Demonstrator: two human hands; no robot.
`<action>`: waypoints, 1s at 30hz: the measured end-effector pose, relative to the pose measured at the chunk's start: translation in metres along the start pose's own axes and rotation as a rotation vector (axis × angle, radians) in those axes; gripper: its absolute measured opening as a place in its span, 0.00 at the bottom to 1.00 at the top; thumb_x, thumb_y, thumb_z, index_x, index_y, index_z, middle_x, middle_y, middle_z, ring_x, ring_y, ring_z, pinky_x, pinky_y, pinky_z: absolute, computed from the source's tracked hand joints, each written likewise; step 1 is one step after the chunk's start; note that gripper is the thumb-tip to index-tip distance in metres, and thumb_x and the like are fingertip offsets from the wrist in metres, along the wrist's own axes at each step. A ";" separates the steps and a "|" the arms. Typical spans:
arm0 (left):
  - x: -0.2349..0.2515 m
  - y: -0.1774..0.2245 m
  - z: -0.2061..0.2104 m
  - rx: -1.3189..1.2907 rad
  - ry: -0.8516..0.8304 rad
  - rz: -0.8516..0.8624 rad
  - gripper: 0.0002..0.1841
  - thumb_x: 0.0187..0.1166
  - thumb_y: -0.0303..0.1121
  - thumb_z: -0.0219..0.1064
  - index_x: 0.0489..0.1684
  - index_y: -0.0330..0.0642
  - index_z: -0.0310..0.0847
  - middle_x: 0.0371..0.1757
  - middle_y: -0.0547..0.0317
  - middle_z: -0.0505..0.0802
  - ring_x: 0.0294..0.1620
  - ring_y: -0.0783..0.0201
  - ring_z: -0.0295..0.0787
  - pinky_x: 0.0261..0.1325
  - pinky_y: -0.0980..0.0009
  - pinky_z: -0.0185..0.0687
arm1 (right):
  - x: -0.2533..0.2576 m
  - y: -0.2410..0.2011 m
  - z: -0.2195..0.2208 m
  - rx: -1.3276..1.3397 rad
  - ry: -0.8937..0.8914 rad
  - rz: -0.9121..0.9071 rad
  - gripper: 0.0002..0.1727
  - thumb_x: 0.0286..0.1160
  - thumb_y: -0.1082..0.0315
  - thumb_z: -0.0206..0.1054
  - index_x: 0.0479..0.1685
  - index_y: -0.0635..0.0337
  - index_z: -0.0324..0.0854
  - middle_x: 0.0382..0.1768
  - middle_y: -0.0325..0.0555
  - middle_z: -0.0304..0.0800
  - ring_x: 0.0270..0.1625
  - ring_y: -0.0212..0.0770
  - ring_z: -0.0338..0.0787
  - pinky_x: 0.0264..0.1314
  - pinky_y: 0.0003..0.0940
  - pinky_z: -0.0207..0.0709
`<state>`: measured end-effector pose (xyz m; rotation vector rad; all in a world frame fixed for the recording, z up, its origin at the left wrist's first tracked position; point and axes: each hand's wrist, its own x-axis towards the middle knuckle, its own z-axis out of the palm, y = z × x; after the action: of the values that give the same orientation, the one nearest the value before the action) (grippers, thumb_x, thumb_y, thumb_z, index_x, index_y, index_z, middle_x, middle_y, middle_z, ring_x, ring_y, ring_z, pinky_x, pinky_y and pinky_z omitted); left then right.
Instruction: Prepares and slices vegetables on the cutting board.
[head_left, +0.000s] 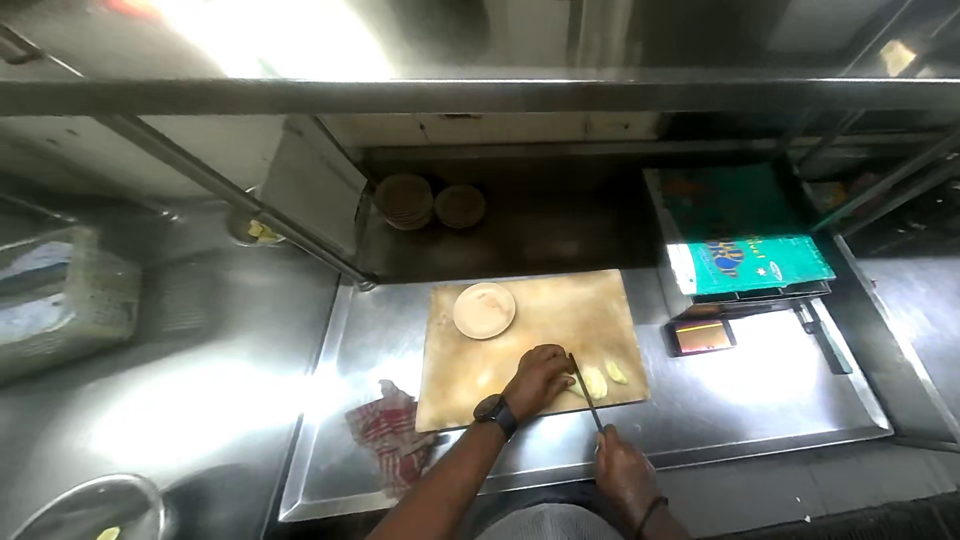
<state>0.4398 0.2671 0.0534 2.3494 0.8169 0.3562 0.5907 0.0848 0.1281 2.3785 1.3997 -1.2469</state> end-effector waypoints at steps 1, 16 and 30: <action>0.000 0.000 0.000 -0.001 0.003 -0.003 0.11 0.82 0.50 0.67 0.50 0.60 0.90 0.58 0.68 0.88 0.71 0.65 0.79 0.76 0.53 0.75 | -0.001 0.001 0.002 0.001 -0.007 -0.001 0.24 0.93 0.53 0.41 0.71 0.57 0.72 0.47 0.56 0.93 0.54 0.56 0.95 0.55 0.55 0.86; -0.012 -0.011 -0.016 -0.038 -0.032 -0.007 0.11 0.85 0.42 0.63 0.57 0.63 0.89 0.63 0.64 0.84 0.74 0.61 0.75 0.77 0.55 0.75 | 0.045 0.012 0.036 0.058 -0.031 -0.022 0.25 0.93 0.51 0.38 0.74 0.55 0.69 0.50 0.55 0.92 0.57 0.56 0.94 0.58 0.56 0.85; -0.013 -0.011 -0.015 0.083 -0.001 -0.062 0.10 0.82 0.47 0.65 0.56 0.74 0.89 0.63 0.69 0.84 0.75 0.58 0.74 0.71 0.45 0.74 | 0.062 0.051 0.033 0.482 -0.081 -0.278 0.22 0.91 0.53 0.44 0.55 0.59 0.79 0.29 0.47 0.82 0.24 0.42 0.84 0.30 0.42 0.82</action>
<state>0.4184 0.2732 0.0576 2.3938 0.9187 0.3005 0.6246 0.0826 0.0481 2.4291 1.5945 -1.9214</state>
